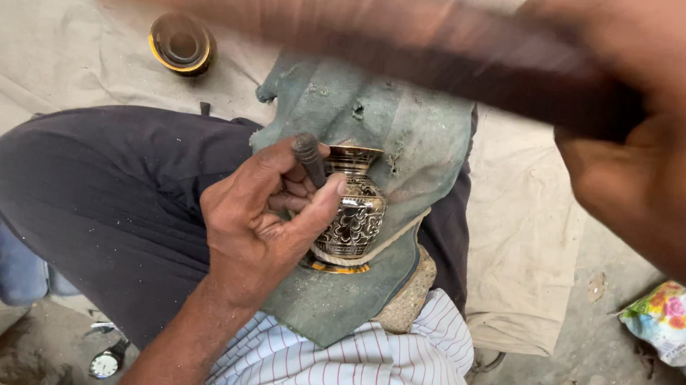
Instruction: The person sits cross-legged on the floor with a small ornate metal vase resting on a cloth pad on their lap. They hold a punch against the vase surface with one hand and repeatedly strike the punch with a wooden mallet held in the other hand, repositioning the punch around the vase to work the decorated surface.
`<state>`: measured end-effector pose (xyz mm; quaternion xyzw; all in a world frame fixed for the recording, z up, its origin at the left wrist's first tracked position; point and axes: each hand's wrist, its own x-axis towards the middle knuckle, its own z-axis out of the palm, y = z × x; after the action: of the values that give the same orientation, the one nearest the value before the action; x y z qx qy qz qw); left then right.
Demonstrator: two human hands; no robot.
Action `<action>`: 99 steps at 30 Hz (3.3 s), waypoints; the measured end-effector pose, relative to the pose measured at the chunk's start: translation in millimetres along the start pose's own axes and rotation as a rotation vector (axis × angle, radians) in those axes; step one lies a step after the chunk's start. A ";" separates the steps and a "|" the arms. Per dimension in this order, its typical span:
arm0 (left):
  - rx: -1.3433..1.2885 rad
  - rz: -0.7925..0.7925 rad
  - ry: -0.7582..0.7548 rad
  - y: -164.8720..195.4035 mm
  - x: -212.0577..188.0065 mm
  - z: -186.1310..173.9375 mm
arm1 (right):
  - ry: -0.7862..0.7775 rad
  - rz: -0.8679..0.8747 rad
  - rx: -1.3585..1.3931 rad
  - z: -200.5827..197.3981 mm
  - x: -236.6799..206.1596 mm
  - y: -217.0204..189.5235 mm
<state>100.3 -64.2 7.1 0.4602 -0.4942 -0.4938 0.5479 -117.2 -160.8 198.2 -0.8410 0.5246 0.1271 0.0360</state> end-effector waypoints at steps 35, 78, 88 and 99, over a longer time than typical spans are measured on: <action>0.433 0.092 -0.207 17.3 -13.8 65.2 | 0.274 0.124 0.448 94.2 -106.4 68.2; 0.638 0.367 0.094 -8.7 -74.5 94.3 | 0.158 -0.123 0.019 48.4 -135.6 59.3; 0.378 0.259 0.095 16.7 -62.3 108.4 | 0.221 0.101 -0.049 82.8 -147.8 94.6; 0.576 0.083 -0.577 18.9 24.7 111.8 | 0.238 0.650 1.641 305.2 -179.3 81.9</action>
<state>-8.9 -89.0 37.8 0.4172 -0.7637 -0.4217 0.2549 -318.7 18.4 -45.3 -0.3674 0.6634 -0.3731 0.5346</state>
